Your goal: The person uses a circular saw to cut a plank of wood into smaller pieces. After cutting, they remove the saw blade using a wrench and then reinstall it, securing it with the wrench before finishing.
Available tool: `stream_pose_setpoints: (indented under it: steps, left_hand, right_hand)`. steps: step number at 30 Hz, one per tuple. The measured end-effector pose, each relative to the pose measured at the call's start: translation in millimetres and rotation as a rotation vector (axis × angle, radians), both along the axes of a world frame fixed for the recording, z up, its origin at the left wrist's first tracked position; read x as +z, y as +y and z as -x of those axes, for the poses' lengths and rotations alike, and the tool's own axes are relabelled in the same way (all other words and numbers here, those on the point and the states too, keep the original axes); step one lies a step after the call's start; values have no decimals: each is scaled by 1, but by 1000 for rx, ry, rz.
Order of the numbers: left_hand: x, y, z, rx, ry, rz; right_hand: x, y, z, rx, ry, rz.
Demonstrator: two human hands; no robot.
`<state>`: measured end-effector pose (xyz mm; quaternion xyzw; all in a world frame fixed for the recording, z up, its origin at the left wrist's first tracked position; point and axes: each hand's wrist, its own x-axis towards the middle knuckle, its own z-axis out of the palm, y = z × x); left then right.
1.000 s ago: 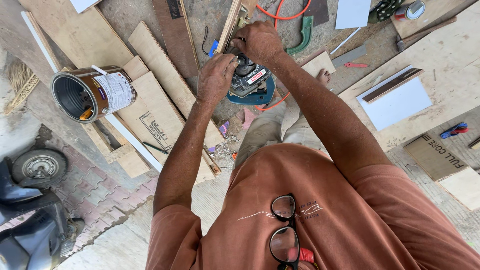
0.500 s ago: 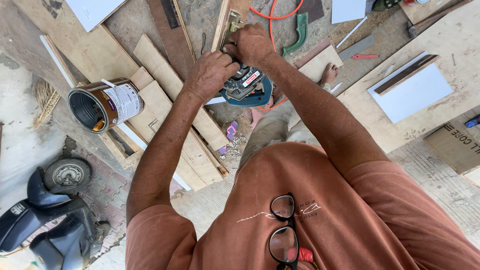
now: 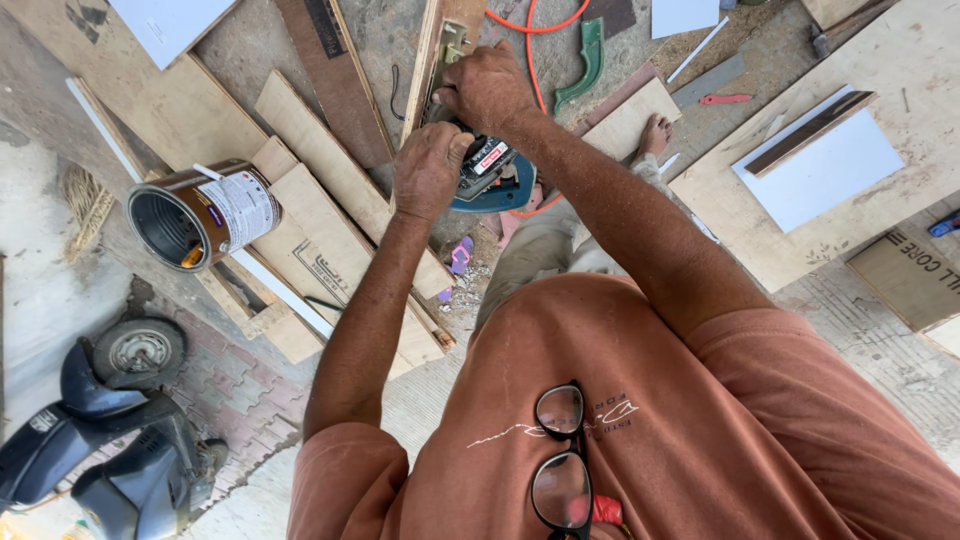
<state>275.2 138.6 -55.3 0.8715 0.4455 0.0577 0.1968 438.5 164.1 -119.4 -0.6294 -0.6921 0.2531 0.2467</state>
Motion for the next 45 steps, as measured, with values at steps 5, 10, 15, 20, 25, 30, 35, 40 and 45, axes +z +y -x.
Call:
stream_pose_setpoints:
  steps: [5,10,15,20,25,30,35,40,45]
  left_hand:
    - [-1,-16,-16,173,-97,-76]
    - [-5,-27,-28,317,-125,-135]
    - [-13,-37,-41,452,-152,-181]
    - [-19,-46,-54,613,-139,-181]
    - [-28,-55,-64,720,-149,-228]
    - [-29,-58,-79,804,-176,-272]
    - [-13,-34,-77,676,-194,-300]
    - [5,-20,-50,399,-246,-224]
    - [11,1,-5,810,-482,-118]
  right_hand:
    - [1,-3,-2,-15,-16,-62]
    - [-3,-4,-5,28,10,56]
    - [-5,-4,-8,47,32,112]
    - [1,-4,-12,51,81,54]
    - [0,-5,-14,62,96,93]
    - [5,-5,-17,90,73,98]
    - [30,17,-23,121,48,19]
    - [37,22,-21,162,33,2]
    - [33,17,-33,176,85,22]
